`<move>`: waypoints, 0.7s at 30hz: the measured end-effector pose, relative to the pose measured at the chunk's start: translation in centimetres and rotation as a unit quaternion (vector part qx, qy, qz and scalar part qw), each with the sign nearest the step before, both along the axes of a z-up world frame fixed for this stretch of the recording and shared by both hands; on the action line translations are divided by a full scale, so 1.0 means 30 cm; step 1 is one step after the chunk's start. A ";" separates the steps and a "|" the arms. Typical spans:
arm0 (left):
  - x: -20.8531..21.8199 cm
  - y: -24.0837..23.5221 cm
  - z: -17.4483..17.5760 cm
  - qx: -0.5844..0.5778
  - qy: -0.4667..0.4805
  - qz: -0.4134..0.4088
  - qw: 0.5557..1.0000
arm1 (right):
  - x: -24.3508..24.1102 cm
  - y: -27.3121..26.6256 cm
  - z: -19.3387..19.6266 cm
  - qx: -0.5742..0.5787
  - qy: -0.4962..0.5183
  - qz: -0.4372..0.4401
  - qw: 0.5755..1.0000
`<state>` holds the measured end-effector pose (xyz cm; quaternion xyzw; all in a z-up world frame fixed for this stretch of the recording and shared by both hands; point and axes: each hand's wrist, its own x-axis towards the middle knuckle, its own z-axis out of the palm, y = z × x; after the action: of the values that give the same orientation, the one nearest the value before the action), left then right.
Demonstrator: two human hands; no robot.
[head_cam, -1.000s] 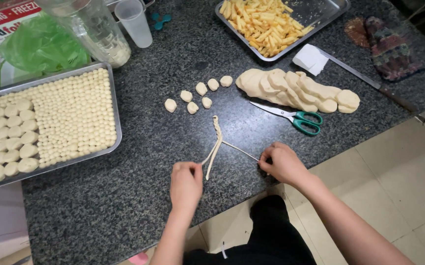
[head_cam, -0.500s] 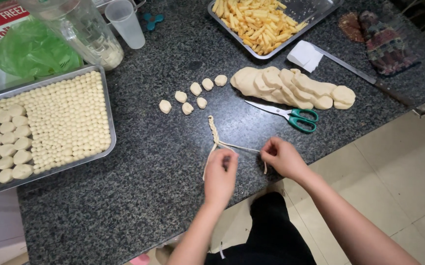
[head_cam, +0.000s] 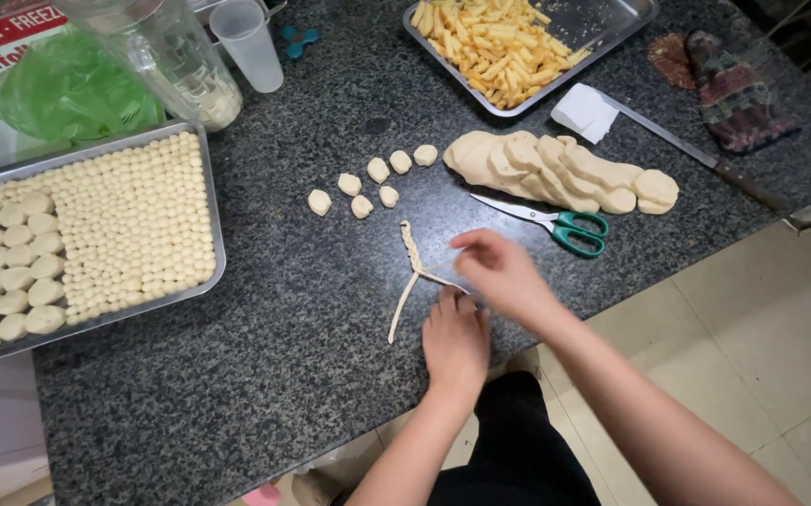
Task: Rolling small pieces of dough into long thin strips and cutting them with scissors on a countertop
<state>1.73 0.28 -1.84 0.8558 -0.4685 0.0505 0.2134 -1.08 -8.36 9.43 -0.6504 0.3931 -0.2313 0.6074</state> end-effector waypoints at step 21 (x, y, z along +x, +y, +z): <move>-0.145 0.055 -0.108 0.194 0.089 -0.122 0.969 | 0.125 0.284 -0.382 -0.321 0.320 0.319 0.832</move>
<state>-2.61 1.94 -5.09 0.8186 -0.5489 -0.1445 0.0885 2.67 0.15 -2.04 -0.9359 0.2401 0.0829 0.2442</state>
